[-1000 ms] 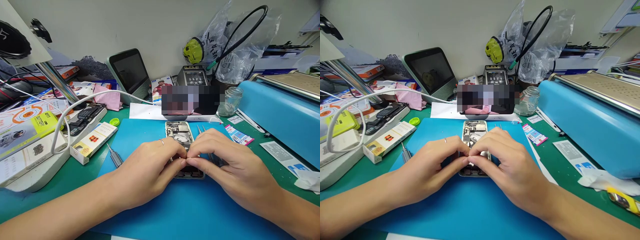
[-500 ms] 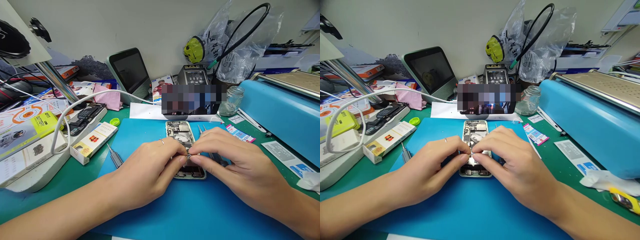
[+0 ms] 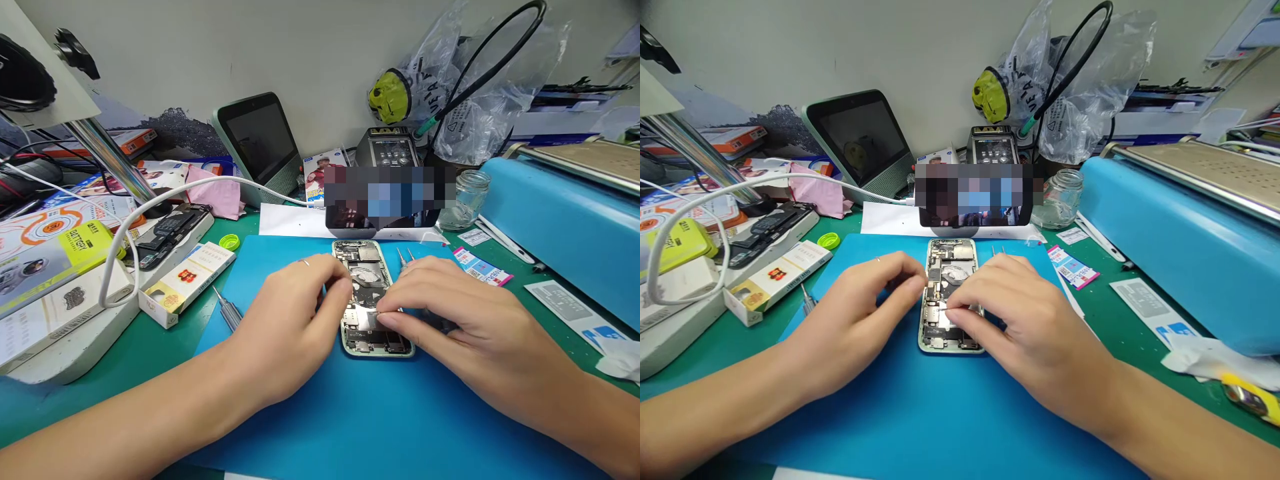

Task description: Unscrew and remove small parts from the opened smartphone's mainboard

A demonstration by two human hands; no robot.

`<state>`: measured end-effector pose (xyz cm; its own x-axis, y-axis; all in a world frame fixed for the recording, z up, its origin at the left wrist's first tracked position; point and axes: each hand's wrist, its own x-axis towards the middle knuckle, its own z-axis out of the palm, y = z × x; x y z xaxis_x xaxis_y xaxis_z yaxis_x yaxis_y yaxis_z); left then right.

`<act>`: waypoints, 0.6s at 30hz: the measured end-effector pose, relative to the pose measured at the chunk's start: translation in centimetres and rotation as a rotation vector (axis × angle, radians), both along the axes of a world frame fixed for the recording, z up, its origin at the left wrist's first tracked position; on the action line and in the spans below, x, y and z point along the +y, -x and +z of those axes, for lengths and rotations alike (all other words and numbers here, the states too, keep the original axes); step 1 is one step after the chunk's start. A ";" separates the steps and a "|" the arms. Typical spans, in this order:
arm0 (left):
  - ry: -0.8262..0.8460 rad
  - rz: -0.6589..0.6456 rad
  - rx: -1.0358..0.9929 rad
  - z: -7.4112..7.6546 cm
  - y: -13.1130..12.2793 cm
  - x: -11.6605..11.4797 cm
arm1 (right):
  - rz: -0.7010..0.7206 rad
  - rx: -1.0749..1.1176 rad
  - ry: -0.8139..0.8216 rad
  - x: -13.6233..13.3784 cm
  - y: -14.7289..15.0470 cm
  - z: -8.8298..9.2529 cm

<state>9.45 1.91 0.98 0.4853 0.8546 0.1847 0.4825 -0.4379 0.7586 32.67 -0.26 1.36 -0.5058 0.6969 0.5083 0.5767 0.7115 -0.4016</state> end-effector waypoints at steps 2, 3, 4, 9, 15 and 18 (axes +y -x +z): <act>0.017 0.051 0.034 0.0 0.0 0.0 | 0.030 -0.058 0.013 0.1 0.1 -0.3; 0.023 0.056 0.058 0.0 0.0 0.0 | 0.045 -0.087 0.018 0.2 0.1 -0.5; 0.028 0.060 0.089 0.0 0.0 0.1 | 0.054 -0.114 0.024 0.2 0.2 -0.7; 0.064 0.016 0.255 0.3 0.3 0.3 | 0.055 -0.158 0.018 0.3 0.4 -1.0; 0.101 -0.061 0.322 0.9 0.7 0.7 | 0.044 -0.218 0.054 0.3 1.1 0.6; 0.122 -0.087 0.324 1.1 0.8 0.9 | 0.043 -0.188 0.041 0.3 1.5 0.5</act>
<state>8.67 2.86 2.06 0.5742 0.8135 -0.0921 0.6713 -0.4035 0.6217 31.14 0.07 1.90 -0.6189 0.6909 0.3737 0.6140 0.7222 -0.3185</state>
